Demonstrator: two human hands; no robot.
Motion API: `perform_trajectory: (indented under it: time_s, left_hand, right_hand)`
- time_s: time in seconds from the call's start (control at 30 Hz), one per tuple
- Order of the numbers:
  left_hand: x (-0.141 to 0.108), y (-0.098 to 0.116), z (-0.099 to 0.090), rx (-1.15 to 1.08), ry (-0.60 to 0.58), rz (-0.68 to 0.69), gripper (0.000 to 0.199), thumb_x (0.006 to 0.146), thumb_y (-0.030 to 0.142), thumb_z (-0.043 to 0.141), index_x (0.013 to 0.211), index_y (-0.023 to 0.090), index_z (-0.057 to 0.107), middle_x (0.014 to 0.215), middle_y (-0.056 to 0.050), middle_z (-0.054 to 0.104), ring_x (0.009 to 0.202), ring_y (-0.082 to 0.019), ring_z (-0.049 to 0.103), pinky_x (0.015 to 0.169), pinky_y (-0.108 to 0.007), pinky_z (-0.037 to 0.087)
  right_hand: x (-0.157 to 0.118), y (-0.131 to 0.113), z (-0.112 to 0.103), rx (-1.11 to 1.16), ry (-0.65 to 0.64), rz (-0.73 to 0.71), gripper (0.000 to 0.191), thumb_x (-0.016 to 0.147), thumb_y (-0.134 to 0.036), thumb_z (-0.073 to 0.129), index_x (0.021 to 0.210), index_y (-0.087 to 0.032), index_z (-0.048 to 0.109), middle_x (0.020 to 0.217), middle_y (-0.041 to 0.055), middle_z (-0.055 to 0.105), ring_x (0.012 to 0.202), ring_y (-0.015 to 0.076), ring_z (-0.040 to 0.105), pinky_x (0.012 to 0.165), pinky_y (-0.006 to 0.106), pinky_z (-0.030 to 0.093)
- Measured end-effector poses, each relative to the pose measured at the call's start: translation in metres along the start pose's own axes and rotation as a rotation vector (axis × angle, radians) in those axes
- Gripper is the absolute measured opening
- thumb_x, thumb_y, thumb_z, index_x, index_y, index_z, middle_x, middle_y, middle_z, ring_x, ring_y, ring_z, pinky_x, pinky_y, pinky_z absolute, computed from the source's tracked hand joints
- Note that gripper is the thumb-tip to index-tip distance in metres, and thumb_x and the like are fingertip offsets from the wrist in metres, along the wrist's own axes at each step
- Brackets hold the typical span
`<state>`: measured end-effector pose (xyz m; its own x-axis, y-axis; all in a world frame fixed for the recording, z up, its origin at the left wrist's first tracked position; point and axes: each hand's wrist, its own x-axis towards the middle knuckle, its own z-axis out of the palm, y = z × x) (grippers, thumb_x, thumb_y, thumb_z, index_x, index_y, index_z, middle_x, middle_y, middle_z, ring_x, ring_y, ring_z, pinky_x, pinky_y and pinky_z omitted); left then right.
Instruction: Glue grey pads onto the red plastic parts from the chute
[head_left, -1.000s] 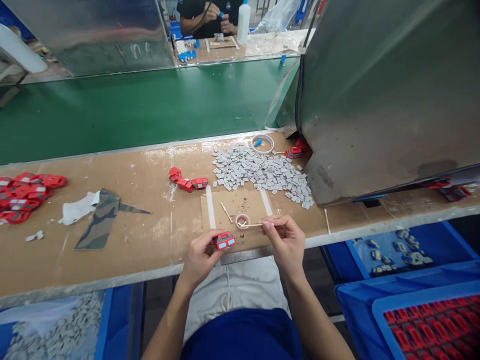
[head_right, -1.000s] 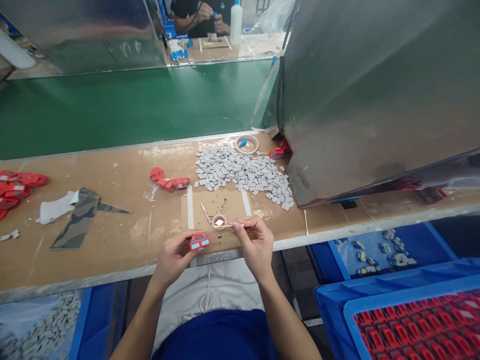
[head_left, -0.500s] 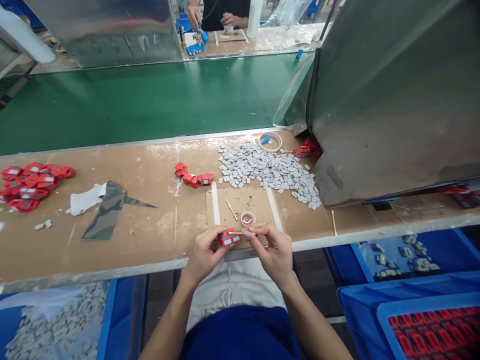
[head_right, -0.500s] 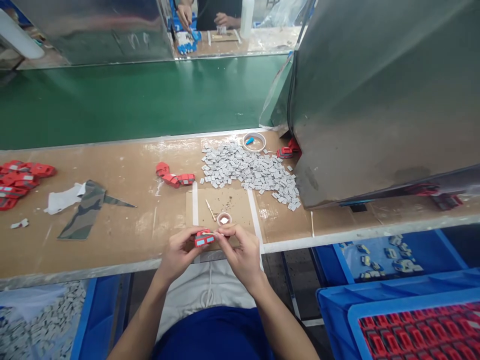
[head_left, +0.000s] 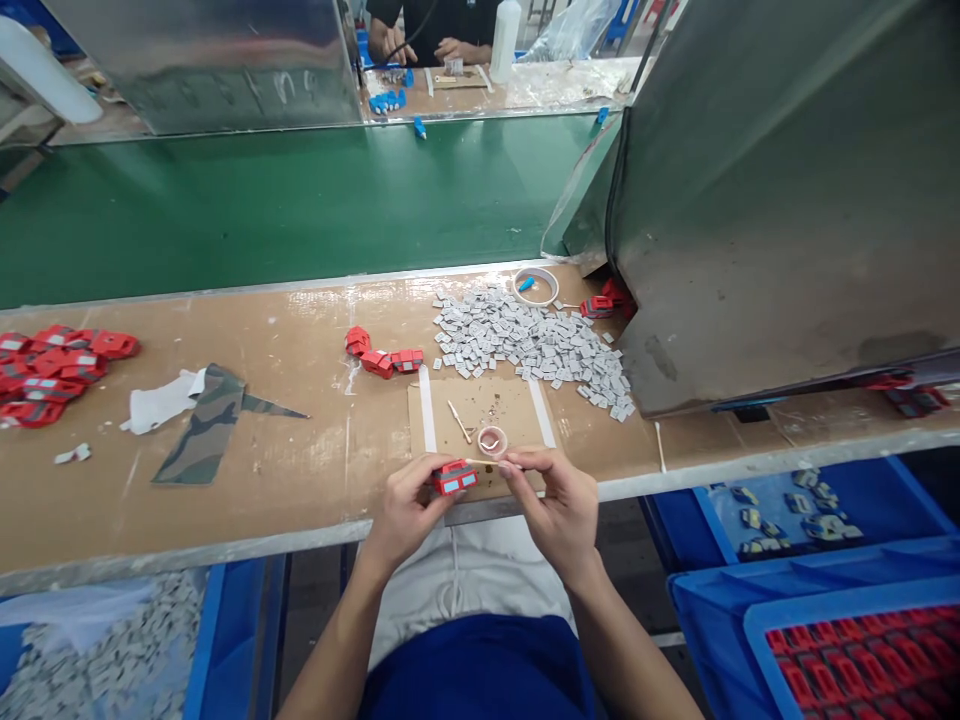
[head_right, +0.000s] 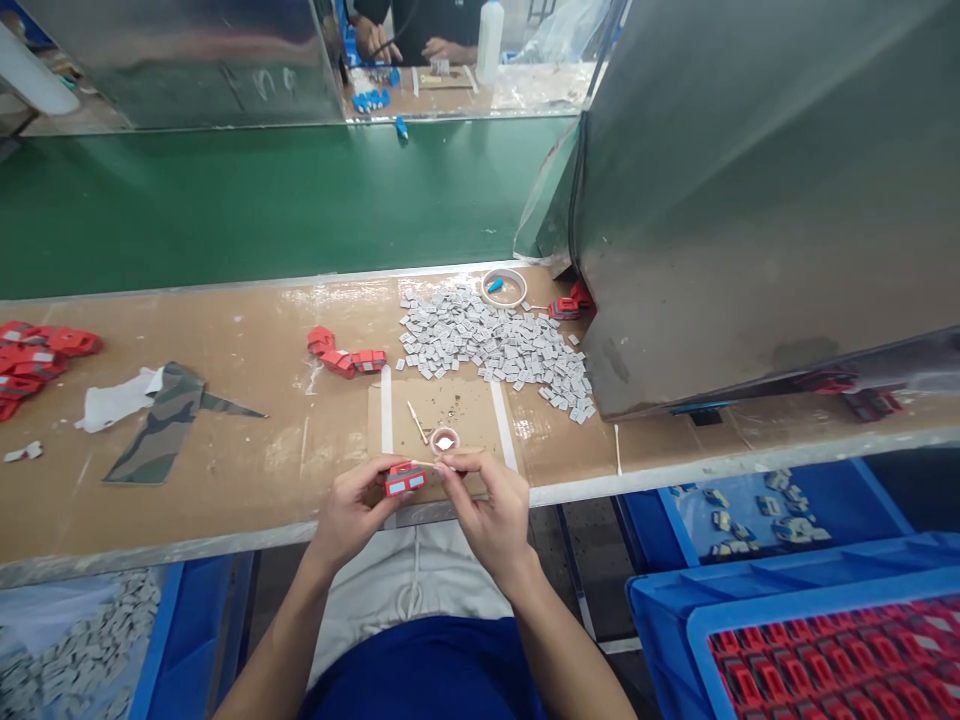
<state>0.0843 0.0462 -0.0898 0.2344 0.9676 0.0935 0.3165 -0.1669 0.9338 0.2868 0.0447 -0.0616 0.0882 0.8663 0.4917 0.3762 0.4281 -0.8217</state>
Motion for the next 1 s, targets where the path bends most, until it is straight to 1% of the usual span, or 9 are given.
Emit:
perform_trajectory:
  time_s: [0.17, 0.3, 0.4, 0.47, 0.57, 0.67, 0.77, 0.9, 1.0]
  left_hand:
    - [0.0, -0.001, 0.0, 0.005, 0.003, -0.007, 0.017, 0.09, 0.024, 0.072, 0.107, 0.019, 0.073, 0.099, -0.007, 0.079, 0.087, -0.02, 0.075, 0.076, -0.026, 0.058]
    - [0.0, -0.003, -0.002, 0.0, 0.006, -0.011, 0.017, 0.091, 0.024, 0.07, 0.107, 0.02, 0.074, 0.101, -0.007, 0.08, 0.089, -0.02, 0.076, 0.078, -0.026, 0.06]
    - [0.0, -0.004, -0.003, 0.008, 0.009, -0.017, 0.019, 0.09, 0.023, 0.07, 0.108, 0.02, 0.074, 0.102, -0.007, 0.08, 0.09, -0.02, 0.076, 0.079, -0.026, 0.06]
    - [0.001, -0.004, -0.004, 0.007, 0.01, -0.017, 0.02, 0.089, 0.023, 0.07, 0.108, 0.02, 0.074, 0.102, -0.007, 0.081, 0.089, -0.02, 0.076, 0.078, -0.026, 0.061]
    - [0.002, -0.004, -0.004, 0.006, 0.0, -0.004, 0.02, 0.088, 0.022, 0.069, 0.107, 0.019, 0.075, 0.101, -0.008, 0.081, 0.089, -0.021, 0.076, 0.078, -0.028, 0.062]
    - [0.002, -0.005, -0.004, 0.003, 0.022, 0.013, 0.02, 0.088, 0.023, 0.07, 0.107, 0.019, 0.075, 0.101, -0.009, 0.081, 0.09, -0.022, 0.077, 0.079, -0.029, 0.062]
    - [0.001, -0.006, -0.004, -0.014, 0.04, 0.015, 0.021, 0.088, 0.026, 0.072, 0.108, 0.019, 0.075, 0.101, -0.009, 0.081, 0.09, -0.023, 0.077, 0.08, -0.03, 0.062]
    - [-0.001, -0.008, -0.004, -0.037, 0.016, 0.012, 0.023, 0.089, 0.03, 0.074, 0.11, 0.019, 0.076, 0.103, -0.01, 0.081, 0.092, -0.023, 0.076, 0.086, -0.032, 0.061]
    - [-0.003, -0.009, -0.006, -0.075, 0.011, 0.029, 0.031, 0.09, 0.033, 0.074, 0.118, 0.019, 0.076, 0.108, -0.011, 0.08, 0.096, -0.023, 0.075, 0.085, -0.031, 0.061]
  right_hand:
    - [0.004, 0.018, -0.012, -0.072, 0.108, 0.061, 0.006, 0.095, -0.017, 0.068, 0.093, -0.023, 0.069, 0.085, 0.0029, 0.074, 0.081, 0.0172, 0.073, 0.073, 0.029, 0.059]
    - [0.003, 0.029, -0.005, -0.113, -0.043, 0.056, 0.008, 0.098, -0.021, 0.065, 0.091, -0.022, 0.068, 0.087, 0.0044, 0.072, 0.08, 0.0174, 0.07, 0.07, 0.029, 0.057]
    - [0.005, 0.038, -0.004, -0.139, -0.162, 0.029, 0.014, 0.098, -0.029, 0.065, 0.11, -0.022, 0.068, 0.107, 0.0094, 0.071, 0.094, 0.0204, 0.07, 0.075, 0.031, 0.058]
    - [0.016, 0.048, -0.011, -0.176, -0.135, 0.015, 0.025, 0.099, -0.034, 0.063, 0.12, -0.021, 0.066, 0.118, 0.0126, 0.068, 0.102, 0.0227, 0.068, 0.081, 0.034, 0.058]
    - [0.046, 0.068, -0.024, -0.297, -0.1, 0.07, 0.022, 0.102, -0.031, 0.053, 0.115, -0.02, 0.068, 0.111, 0.011, 0.068, 0.092, 0.0214, 0.067, 0.08, 0.035, 0.055]
    - [0.079, 0.085, -0.026, -0.471, -0.26, 0.138, 0.022, 0.101, -0.026, 0.053, 0.114, -0.017, 0.07, 0.104, 0.0099, 0.068, 0.088, 0.0222, 0.066, 0.083, 0.036, 0.053]
    - [0.096, 0.091, -0.015, -0.72, -0.427, 0.154, 0.022, 0.101, -0.025, 0.056, 0.113, -0.016, 0.072, 0.104, 0.0117, 0.066, 0.089, 0.0242, 0.064, 0.082, 0.036, 0.051]
    - [0.1, 0.084, -0.003, -0.921, -0.525, 0.121, 0.025, 0.101, -0.014, 0.05, 0.107, -0.015, 0.074, 0.102, 0.0144, 0.066, 0.094, 0.026, 0.062, 0.083, 0.036, 0.048]
    - [0.093, 0.074, -0.014, -0.906, -0.544, 0.073, 0.029, 0.101, -0.01, 0.046, 0.11, -0.014, 0.073, 0.105, 0.0149, 0.065, 0.101, 0.0271, 0.061, 0.088, 0.036, 0.047]
